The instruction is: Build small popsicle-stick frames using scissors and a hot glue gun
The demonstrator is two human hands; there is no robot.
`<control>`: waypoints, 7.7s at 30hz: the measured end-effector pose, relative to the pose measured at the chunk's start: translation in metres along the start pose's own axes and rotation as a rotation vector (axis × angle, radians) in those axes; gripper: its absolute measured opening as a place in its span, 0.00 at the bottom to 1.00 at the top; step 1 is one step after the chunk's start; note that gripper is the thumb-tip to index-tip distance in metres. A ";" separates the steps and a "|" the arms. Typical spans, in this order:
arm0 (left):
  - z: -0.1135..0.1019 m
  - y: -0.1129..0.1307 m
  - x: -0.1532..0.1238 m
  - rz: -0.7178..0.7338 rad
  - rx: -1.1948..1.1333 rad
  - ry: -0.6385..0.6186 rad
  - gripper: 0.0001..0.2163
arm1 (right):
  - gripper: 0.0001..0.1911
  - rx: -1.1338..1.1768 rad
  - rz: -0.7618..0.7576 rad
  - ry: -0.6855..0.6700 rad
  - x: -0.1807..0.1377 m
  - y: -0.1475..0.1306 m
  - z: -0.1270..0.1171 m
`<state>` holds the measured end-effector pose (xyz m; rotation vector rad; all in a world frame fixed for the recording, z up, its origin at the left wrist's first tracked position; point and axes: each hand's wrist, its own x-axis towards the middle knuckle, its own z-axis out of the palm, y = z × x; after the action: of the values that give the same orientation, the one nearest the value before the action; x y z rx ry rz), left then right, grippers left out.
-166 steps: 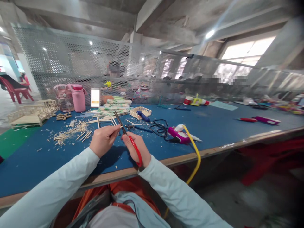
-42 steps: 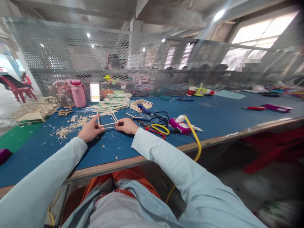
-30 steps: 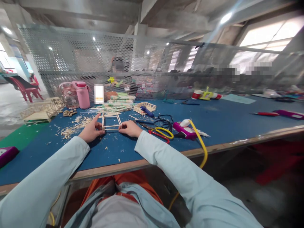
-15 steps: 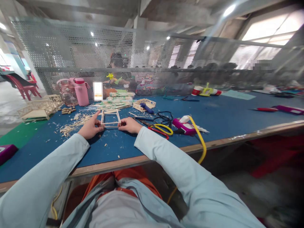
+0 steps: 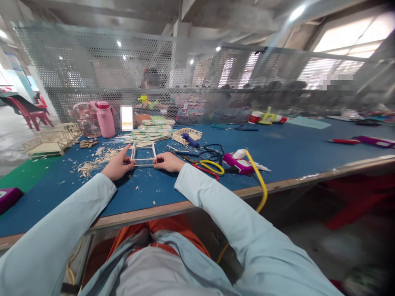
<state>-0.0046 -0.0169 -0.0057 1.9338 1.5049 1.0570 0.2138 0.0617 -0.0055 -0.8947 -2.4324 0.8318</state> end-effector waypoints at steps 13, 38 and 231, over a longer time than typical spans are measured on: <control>-0.001 0.001 -0.001 0.024 0.025 -0.002 0.43 | 0.14 0.192 0.123 0.048 -0.001 0.000 -0.009; 0.031 0.044 -0.016 0.193 0.807 0.012 0.13 | 0.04 -0.249 0.035 0.075 -0.008 -0.006 -0.006; 0.045 0.084 -0.014 0.247 -0.133 0.268 0.14 | 0.39 -0.254 -0.182 0.309 -0.087 -0.050 -0.016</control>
<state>0.0797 -0.0505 0.0261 1.9805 1.3086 1.5363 0.2620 -0.0225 0.0238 -0.8052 -2.3297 0.2975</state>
